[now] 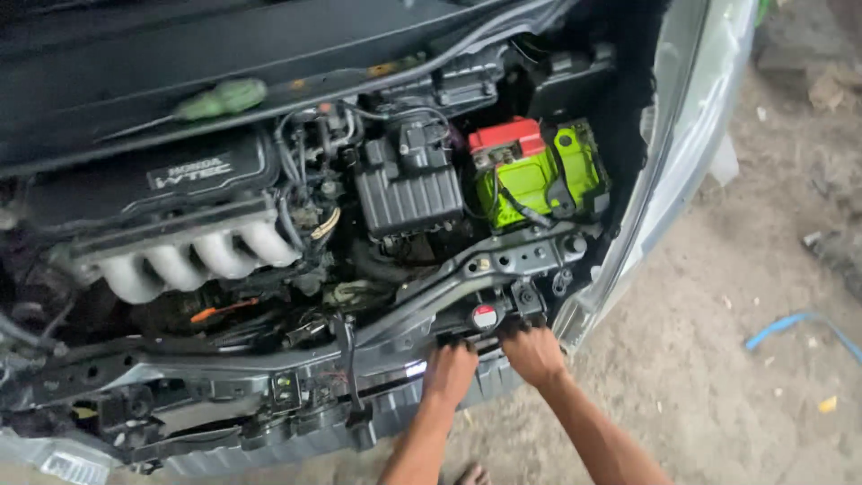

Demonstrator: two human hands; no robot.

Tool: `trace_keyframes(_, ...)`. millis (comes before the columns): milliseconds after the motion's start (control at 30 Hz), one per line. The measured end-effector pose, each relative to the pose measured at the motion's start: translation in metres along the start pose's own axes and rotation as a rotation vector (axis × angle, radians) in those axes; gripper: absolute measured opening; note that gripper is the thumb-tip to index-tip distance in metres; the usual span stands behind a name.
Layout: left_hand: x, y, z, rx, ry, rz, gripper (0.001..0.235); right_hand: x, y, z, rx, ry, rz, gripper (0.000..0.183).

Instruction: The person uses a wrench to tighten bolts on the front frame of a car with the hood open. They work on both sides of the engine bay, securing the metal crossbar and other components near the headlights and battery.

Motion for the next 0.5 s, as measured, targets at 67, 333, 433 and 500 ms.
trace_keyframes(67,0.005,0.007,0.000,0.001,0.026,0.045,0.020,0.003,-0.006,-0.003,0.009,-0.064,-0.023,0.011)
trace_keyframes(333,0.018,0.006,-0.006,-0.107,0.177,-0.064,0.016,0.005,-0.004,-0.014,-0.052,-0.158,-0.102,0.015)
trace_keyframes(433,0.021,0.010,0.000,-0.045,0.147,0.003,0.014,0.015,-0.007,-0.018,-0.012,-0.085,-0.053,0.013)
trace_keyframes(500,0.023,0.005,0.018,-0.083,0.238,-0.047,0.013,0.014,-0.007,-0.019,0.020,-0.113,-0.079,0.014)
Point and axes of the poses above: each hand's wrist, its own x-axis away from the middle knuckle, its own z-axis out of the back of the hand, y = z × x, the point moved 3 cm from there along -x, towards the middle knuckle, and after that the axes turned 1 degree about -x, right-handed, at the moved point
